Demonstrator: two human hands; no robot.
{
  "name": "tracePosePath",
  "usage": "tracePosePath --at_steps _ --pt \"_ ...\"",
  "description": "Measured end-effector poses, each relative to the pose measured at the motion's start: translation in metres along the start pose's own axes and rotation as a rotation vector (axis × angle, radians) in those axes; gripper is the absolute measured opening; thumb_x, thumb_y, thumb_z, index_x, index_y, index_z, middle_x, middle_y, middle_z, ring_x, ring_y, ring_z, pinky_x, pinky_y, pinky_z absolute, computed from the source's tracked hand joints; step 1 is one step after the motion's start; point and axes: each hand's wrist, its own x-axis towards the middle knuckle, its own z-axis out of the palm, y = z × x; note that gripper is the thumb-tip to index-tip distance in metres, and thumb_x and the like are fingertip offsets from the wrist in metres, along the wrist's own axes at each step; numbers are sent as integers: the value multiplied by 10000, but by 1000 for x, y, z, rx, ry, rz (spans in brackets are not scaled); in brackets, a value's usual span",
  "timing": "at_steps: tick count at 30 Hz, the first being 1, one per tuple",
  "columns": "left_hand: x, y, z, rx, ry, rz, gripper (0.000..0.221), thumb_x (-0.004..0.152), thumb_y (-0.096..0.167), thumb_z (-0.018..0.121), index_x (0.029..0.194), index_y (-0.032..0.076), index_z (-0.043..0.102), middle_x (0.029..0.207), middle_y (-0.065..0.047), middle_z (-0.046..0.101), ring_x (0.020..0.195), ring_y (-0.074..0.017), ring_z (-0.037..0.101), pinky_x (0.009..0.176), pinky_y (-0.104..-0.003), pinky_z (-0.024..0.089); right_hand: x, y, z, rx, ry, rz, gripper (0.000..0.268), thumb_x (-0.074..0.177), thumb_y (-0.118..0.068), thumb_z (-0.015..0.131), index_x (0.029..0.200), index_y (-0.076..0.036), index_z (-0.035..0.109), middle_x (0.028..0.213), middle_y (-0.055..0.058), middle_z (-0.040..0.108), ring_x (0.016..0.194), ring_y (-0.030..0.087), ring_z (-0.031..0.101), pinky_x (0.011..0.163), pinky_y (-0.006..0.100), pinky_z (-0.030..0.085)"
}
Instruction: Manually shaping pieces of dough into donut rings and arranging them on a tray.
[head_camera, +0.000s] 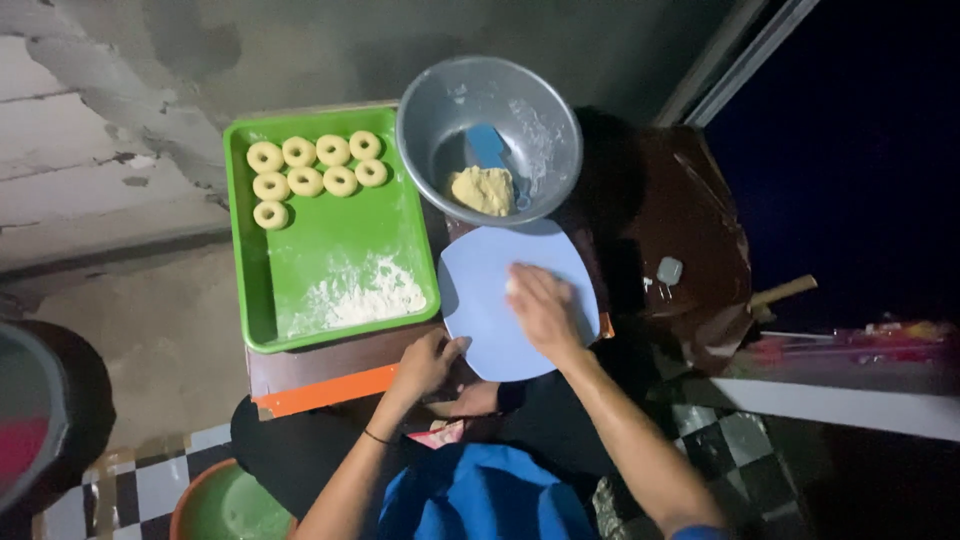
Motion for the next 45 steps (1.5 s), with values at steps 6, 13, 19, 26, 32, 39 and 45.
tracePosePath --at_steps 6,13,19,26,32,39,45 --pt "-6 7 -7 -12 -14 15 477 992 503 573 1026 45 700 1073 -266 741 1138 -494 661 941 -572 522 9 -7 -19 469 -37 497 566 1021 -201 640 1553 -97 476 1388 278 607 1288 413 581 1013 447 546" --pt "-5 0 -4 -19 -8 18 518 978 557 558 1012 57 691 1049 -278 738 1120 -498 671 928 -572 526 -5 -13 7 -44 -103 114 510 953 -320 690 1426 -143 619 1403 146 636 1302 365 598 1038 459 516" --pt "1 -13 3 -17 1 7 479 962 550 603 996 84 705 1031 -259 743 1106 -485 676 924 -561 533 -24 20 37 243 -21 215 424 953 -232 724 1372 -182 686 1369 58 685 1289 251 619 1041 362 531" --pt "3 -8 0 -27 5 9 489 958 563 595 1002 90 711 1043 -262 749 1107 -488 679 929 -565 534 7 8 -23 329 174 721 352 943 -304 774 1284 -222 741 1133 85 777 1012 259 745 876 372 619" --pt "-3 0 -3 -17 7 -23 485 954 555 600 999 87 720 1052 -256 752 1111 -479 687 927 -564 539 33 -13 -69 263 537 238 289 975 28 696 1263 60 703 1295 268 682 1104 360 718 879 399 635" --pt "-15 18 -11 -19 -11 -52 466 950 537 600 991 89 718 1049 -241 757 1133 -476 673 943 -559 531 -7 -17 -13 66 -477 359 554 1069 -439 513 1581 -254 410 1657 52 368 1512 263 356 1236 541 241" --pt "-18 16 -9 2 5 -55 497 948 546 592 1018 68 708 1066 -259 750 1150 -483 658 957 -579 519 -28 -9 17 291 -209 314 489 998 -91 612 1482 -50 552 1544 222 494 1451 381 421 1245 477 306"
